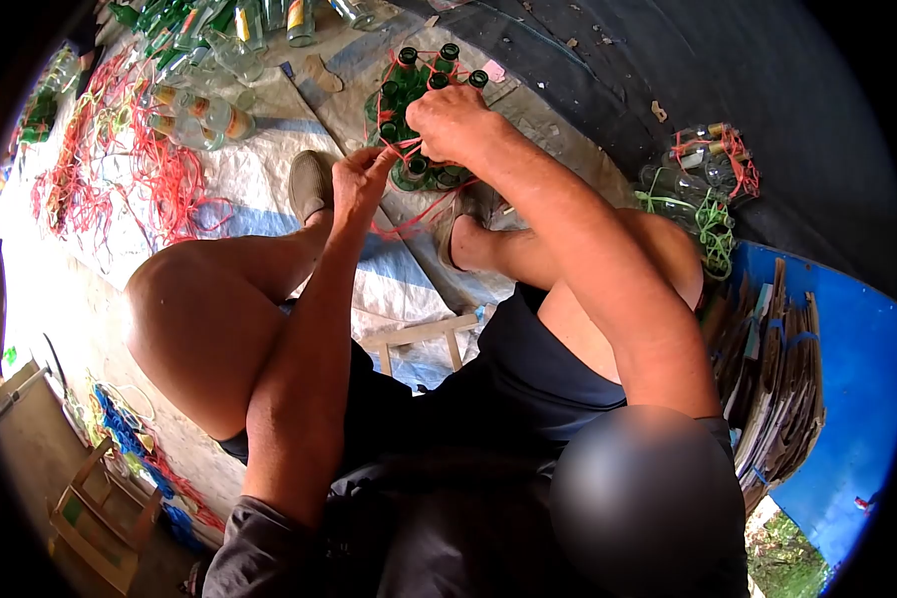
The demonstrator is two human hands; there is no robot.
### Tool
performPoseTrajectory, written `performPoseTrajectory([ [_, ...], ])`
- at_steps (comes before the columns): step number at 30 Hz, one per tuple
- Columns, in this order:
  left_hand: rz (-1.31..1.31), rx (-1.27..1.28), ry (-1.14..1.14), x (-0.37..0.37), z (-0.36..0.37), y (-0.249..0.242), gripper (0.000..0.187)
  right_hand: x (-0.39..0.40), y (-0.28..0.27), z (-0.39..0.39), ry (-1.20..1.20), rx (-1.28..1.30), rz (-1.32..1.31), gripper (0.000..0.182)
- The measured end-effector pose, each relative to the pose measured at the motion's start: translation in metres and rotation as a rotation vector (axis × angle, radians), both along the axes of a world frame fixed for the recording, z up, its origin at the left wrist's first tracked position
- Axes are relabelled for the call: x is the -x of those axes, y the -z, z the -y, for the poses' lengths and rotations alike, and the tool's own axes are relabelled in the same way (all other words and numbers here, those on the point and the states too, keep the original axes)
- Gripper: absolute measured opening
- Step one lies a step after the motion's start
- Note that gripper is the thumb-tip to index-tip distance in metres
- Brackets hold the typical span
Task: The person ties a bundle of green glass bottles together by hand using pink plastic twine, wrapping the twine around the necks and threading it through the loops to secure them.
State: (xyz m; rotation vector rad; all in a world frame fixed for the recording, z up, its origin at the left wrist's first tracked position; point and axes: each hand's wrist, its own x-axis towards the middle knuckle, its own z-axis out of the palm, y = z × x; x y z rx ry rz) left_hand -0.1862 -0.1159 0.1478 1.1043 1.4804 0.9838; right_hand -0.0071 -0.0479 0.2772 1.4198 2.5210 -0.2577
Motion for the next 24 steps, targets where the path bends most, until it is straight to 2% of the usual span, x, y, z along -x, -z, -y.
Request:
performPoseTrajectory([
  [2,-0.004,-0.029,-0.005,-0.002,0.000,-0.003,0.040,-0.006,0.000,-0.002,0.040,-0.016,-0.035,0.017],
  [6,0.079,-0.030,0.006,-0.003,0.000,-0.005,0.034,0.001,-0.033,-0.005,0.148,0.169,0.078,0.025],
  [9,0.109,-0.036,0.014,-0.005,0.000,-0.006,0.032,-0.010,-0.026,-0.008,0.116,0.053,-0.012,0.012],
  [13,0.142,-0.044,0.031,-0.008,-0.001,-0.006,0.028,-0.020,-0.023,-0.015,0.174,0.125,-0.033,0.014],
  [22,0.217,-0.024,0.079,-0.011,0.003,-0.016,0.022,-0.026,-0.019,-0.023,0.206,0.083,-0.002,0.013],
  [24,0.237,-0.030,0.087,-0.012,0.004,-0.018,0.022,-0.025,-0.021,-0.025,0.233,0.122,0.048,0.019],
])
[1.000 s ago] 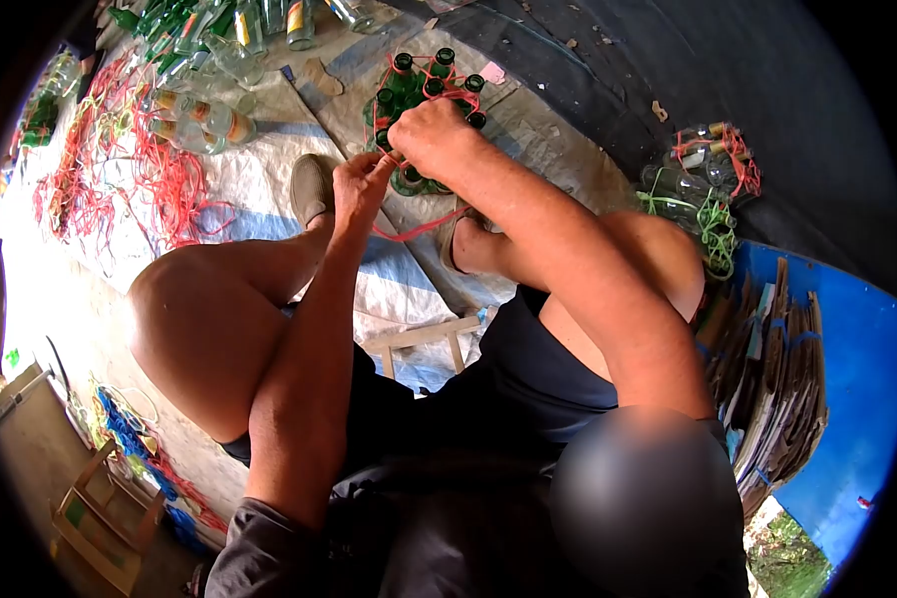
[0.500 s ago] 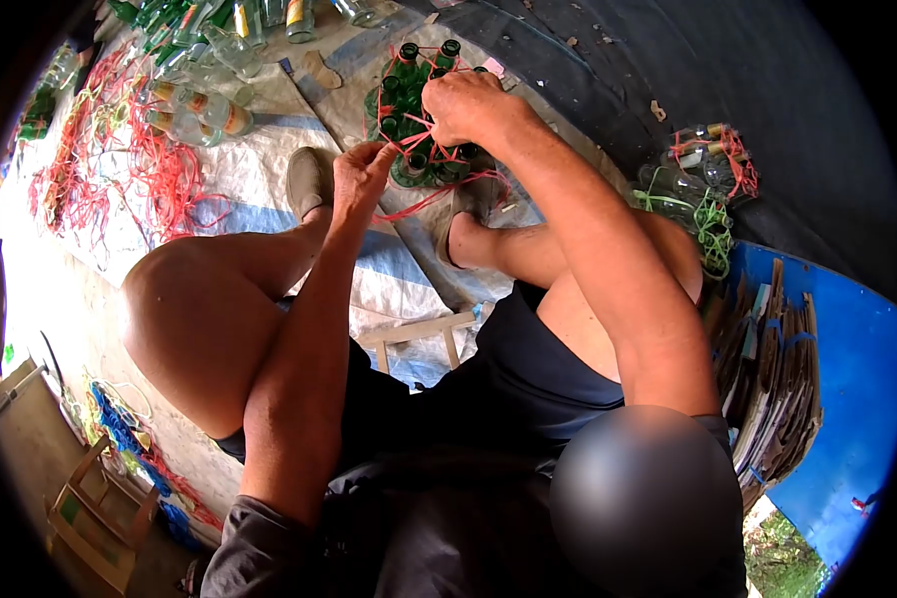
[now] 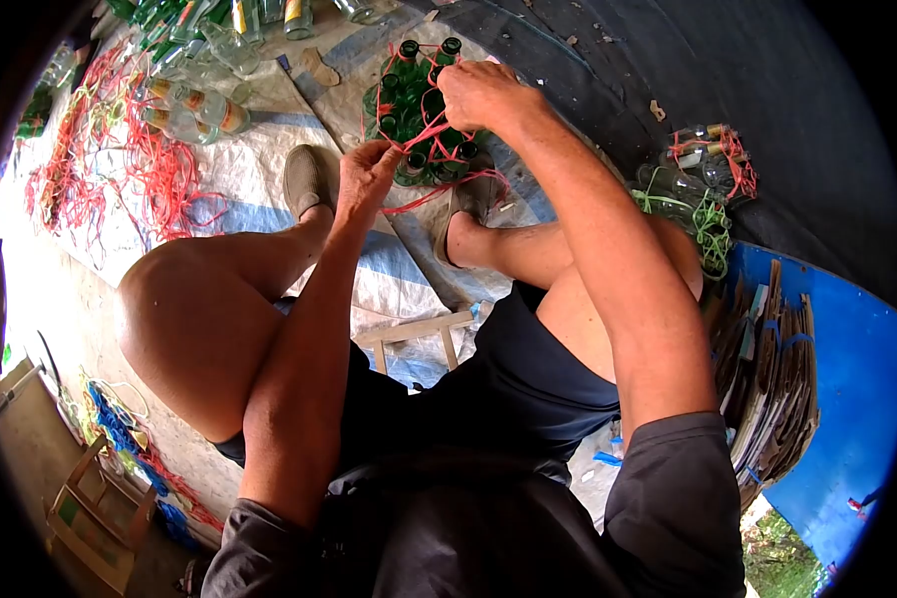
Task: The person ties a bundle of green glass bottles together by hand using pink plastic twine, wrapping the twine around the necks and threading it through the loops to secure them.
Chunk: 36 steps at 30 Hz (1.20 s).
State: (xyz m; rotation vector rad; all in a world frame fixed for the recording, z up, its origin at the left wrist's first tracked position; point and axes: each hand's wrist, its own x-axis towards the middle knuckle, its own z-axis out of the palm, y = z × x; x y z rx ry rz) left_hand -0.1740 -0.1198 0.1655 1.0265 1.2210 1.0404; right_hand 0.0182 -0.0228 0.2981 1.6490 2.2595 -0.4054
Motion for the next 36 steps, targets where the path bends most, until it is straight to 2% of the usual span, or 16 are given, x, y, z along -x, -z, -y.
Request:
performPoseTrajectory([
  [1,0.004,-0.014,-0.003,-0.001,0.000,0.001,0.021,0.002,-0.003,0.000,0.013,0.022,0.024,0.024],
  [4,0.016,-0.014,-0.005,-0.002,0.001,0.002,0.021,-0.008,0.015,0.000,-0.021,-0.098,-0.117,0.014],
  [10,-0.039,0.019,-0.024,-0.003,0.000,0.010,0.022,-0.007,0.028,-0.004,-0.037,-0.149,-0.163,0.014],
  [14,-0.106,0.021,-0.075,-0.005,-0.001,0.009,0.026,-0.001,0.031,-0.008,0.043,-0.038,-0.163,0.015],
  [16,-0.220,0.020,-0.074,-0.001,-0.001,0.008,0.028,0.000,0.032,-0.009,0.092,0.033,-0.195,0.015],
  [24,-0.467,-0.004,-0.100,0.001,-0.001,-0.016,0.024,-0.007,0.036,-0.012,0.462,0.252,-0.368,0.013],
  [26,-0.471,-0.011,-0.145,0.005,-0.005,-0.002,0.023,-0.013,0.042,-0.007,0.442,0.197,-0.385,0.012],
  [28,-0.425,0.028,-0.140,0.012,-0.008,-0.011,0.022,-0.017,0.048,0.002,0.439,0.117,-0.457,0.010],
  [29,-0.484,-0.005,-0.123,0.014,-0.010,-0.016,0.022,-0.019,0.052,0.006,0.447,0.092,-0.508,0.011],
  [31,-0.664,-0.080,-0.090,0.015,-0.012,-0.031,0.026,-0.017,0.062,0.015,0.304,-0.345,-0.552,0.015],
  [35,-0.712,-0.155,-0.082,0.017,-0.012,-0.027,0.035,0.003,0.047,0.056,0.554,-0.349,-0.627,0.013],
  [36,-0.745,-0.157,-0.044,0.018,-0.013,-0.033,0.037,0.013,0.040,0.075,0.521,-0.296,-0.632,0.012],
])
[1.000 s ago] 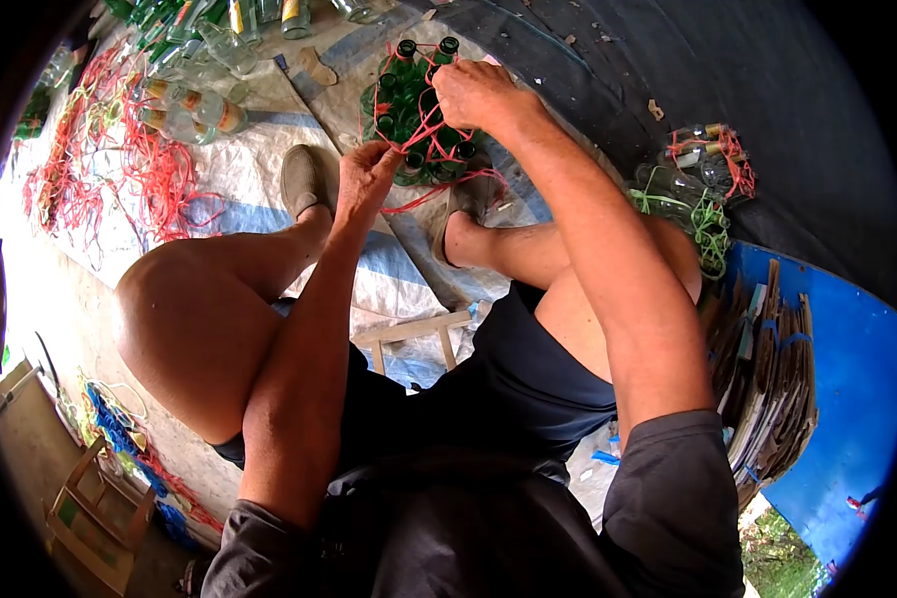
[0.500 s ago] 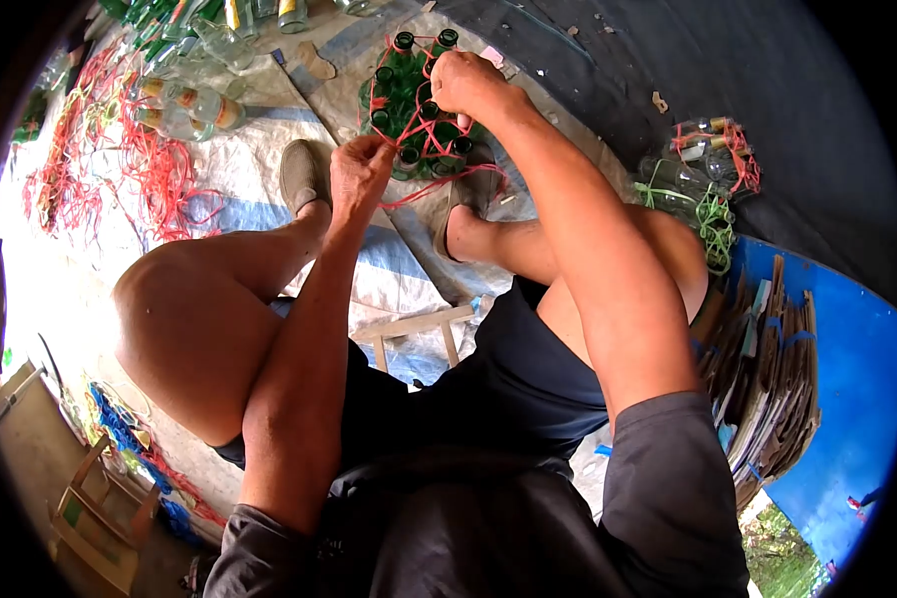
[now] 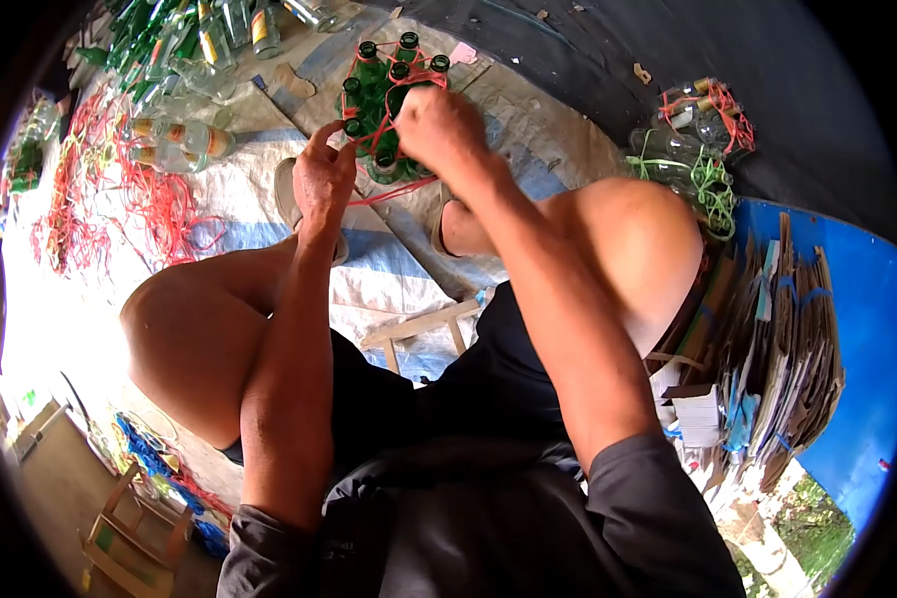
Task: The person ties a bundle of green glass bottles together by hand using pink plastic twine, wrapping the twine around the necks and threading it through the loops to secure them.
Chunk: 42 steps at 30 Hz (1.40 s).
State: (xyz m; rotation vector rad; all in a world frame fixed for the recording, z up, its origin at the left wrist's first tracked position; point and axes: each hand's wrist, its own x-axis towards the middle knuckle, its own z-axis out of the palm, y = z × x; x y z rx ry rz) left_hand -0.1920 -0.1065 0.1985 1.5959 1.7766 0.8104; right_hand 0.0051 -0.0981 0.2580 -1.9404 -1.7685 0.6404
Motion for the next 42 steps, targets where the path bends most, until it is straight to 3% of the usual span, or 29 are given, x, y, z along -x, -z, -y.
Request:
performPoseTrajectory([
  [5,-0.061,-0.037,0.097,0.003,-0.007,-0.010,0.037,0.042,0.021,0.053,0.015,-0.011,0.024,0.029],
  [13,-0.141,-0.088,0.243,0.013,-0.021,-0.012,0.039,0.050,0.054,0.055,0.075,-0.136,-0.051,0.036],
  [21,-0.207,-0.087,0.261,0.011,-0.018,-0.019,0.036,0.047,0.056,0.054,0.079,-0.064,0.012,0.025],
  [36,-0.383,-0.131,0.288,-0.008,0.032,-0.032,0.037,-0.004,0.035,0.068,-0.084,0.137,0.054,0.026],
  [42,-0.373,-0.114,0.225,-0.016,0.057,-0.032,0.034,-0.021,0.032,0.067,-0.204,-0.008,0.090,0.024],
])
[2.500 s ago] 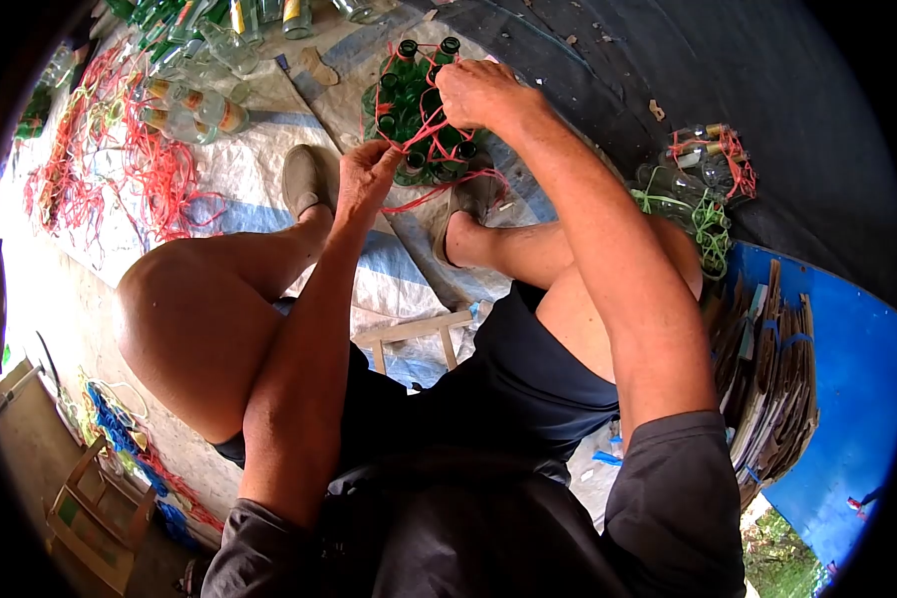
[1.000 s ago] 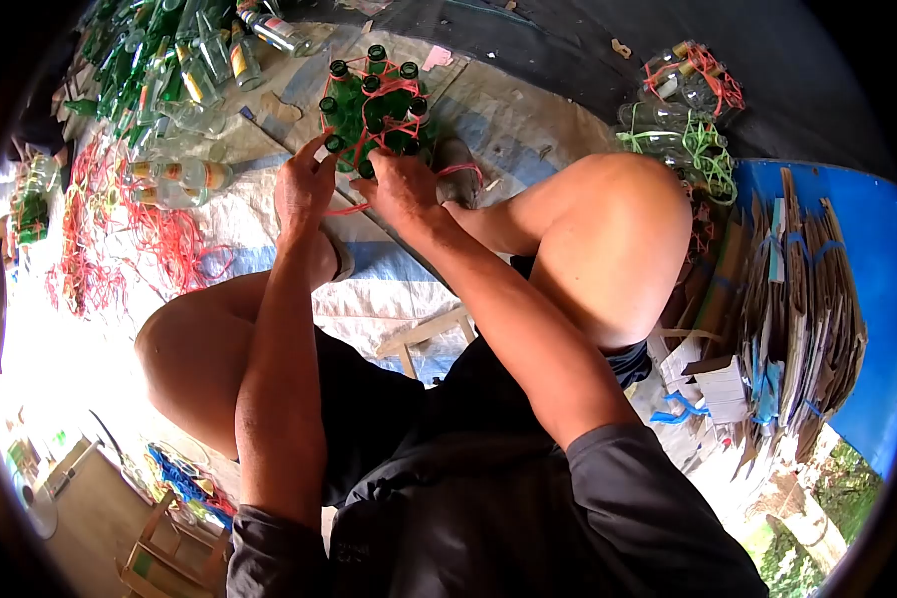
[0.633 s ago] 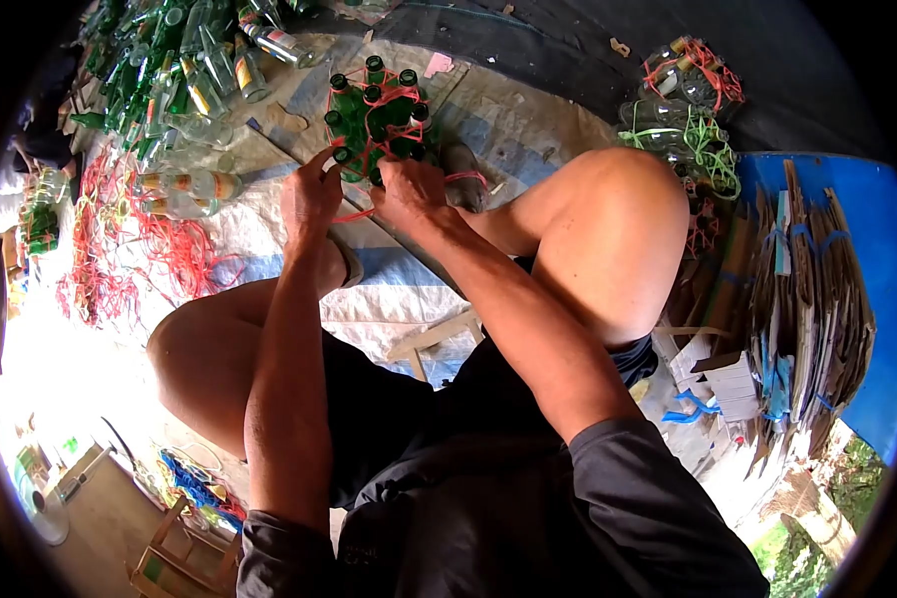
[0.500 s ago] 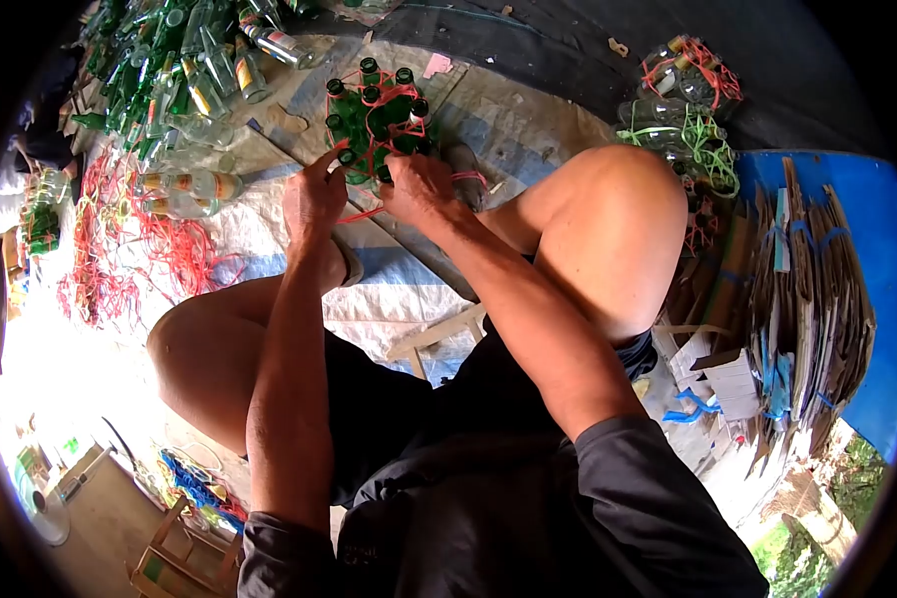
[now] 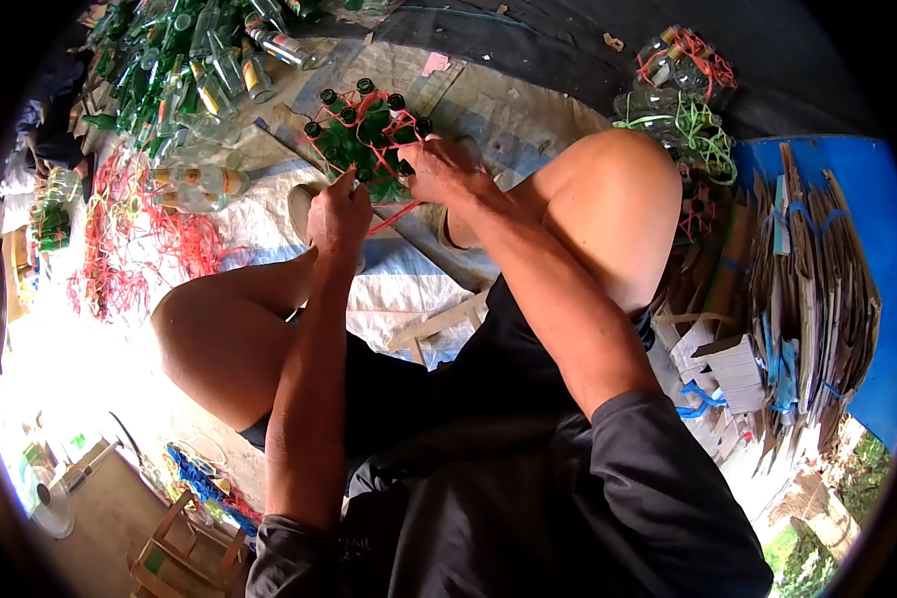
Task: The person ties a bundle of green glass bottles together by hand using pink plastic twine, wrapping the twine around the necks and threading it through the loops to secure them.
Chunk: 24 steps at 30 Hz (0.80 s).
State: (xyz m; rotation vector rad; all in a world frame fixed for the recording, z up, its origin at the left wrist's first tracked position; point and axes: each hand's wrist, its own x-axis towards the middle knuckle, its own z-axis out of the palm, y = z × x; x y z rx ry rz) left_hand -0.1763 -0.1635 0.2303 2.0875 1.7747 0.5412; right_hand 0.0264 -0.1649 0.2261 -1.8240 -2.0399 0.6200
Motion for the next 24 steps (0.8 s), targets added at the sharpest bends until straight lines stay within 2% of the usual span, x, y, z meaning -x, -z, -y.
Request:
performPoseTrajectory([
  [1,0.026,0.000,-0.007,-0.001,0.003,0.003,0.034,-0.001,-0.003,0.001,-0.022,-0.013,0.009,0.025],
  [2,0.052,0.002,-0.015,-0.002,0.005,0.008,0.034,-0.003,-0.007,0.000,-0.020,0.114,0.018,0.033],
  [5,0.113,0.014,-0.021,-0.007,0.012,0.005,0.032,-0.010,-0.002,-0.005,-0.050,0.096,0.054,0.037],
  [11,0.088,0.044,-0.010,-0.013,0.010,0.005,0.030,-0.012,-0.008,-0.002,-0.046,0.125,0.099,0.038],
  [12,0.069,0.038,-0.007,-0.012,0.010,0.005,0.030,-0.008,-0.008,0.001,0.012,0.140,0.150,0.037],
  [16,-0.016,0.035,0.021,-0.007,0.010,0.007,0.030,0.000,-0.016,0.008,0.000,0.067,0.126,0.034],
  [20,-0.069,0.029,0.046,-0.005,0.011,0.006,0.035,0.015,-0.013,0.015,0.111,-0.204,0.184,0.026],
  [24,-0.076,0.063,0.045,0.003,0.011,0.005,0.039,0.025,-0.027,0.015,0.073,-0.302,0.151,0.020],
])
